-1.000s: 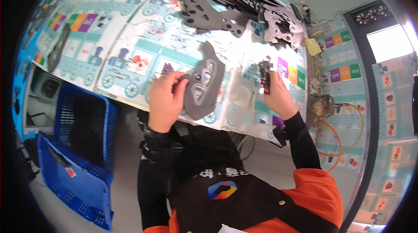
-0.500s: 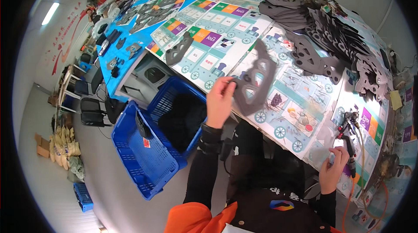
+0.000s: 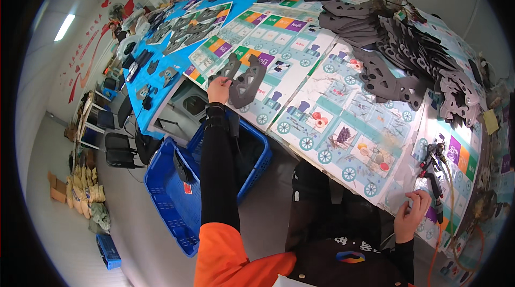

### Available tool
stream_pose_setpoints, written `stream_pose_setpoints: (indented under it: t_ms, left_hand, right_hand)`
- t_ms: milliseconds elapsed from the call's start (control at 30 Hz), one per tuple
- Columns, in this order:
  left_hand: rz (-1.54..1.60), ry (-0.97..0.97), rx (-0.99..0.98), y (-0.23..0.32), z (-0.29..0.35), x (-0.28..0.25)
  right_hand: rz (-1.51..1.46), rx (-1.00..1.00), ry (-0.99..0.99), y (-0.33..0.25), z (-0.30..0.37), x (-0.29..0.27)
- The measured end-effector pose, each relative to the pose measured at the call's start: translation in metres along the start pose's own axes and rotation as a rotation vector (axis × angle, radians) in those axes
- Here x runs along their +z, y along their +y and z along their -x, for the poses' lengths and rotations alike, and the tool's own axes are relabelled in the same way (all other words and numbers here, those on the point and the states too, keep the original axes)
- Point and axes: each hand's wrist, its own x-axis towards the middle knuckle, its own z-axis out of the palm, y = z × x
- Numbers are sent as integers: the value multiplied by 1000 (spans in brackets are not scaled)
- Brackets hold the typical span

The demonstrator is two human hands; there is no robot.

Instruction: The person picks up a shoe component, aligns it with another piece on the table, and uses a handheld pneumatic tool to fasten them together. They repeat this process for several components, placing the finished pieces aside on the workspace.

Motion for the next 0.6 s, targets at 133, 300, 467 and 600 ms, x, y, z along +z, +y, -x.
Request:
stream_pose_setpoints:
  t_ms: [133, 300, 467, 600]
  left_hand:
    - [-153, -41, 43, -4, -21, 11]
    - [-81, 41, 281, 68, -10, 49]
    - [184, -493, 421, 192, 35, 104]
    - [-163, -509, 873, 301, 97, 165]
  right_hand:
    - [14, 2, 31, -4, -3, -4]
    - [-14, -26, 72, 0, -11, -9]
    - [-135, -50, 44, 0, -16, -6]
    - [-116, -80, 46, 4, -5, -5]
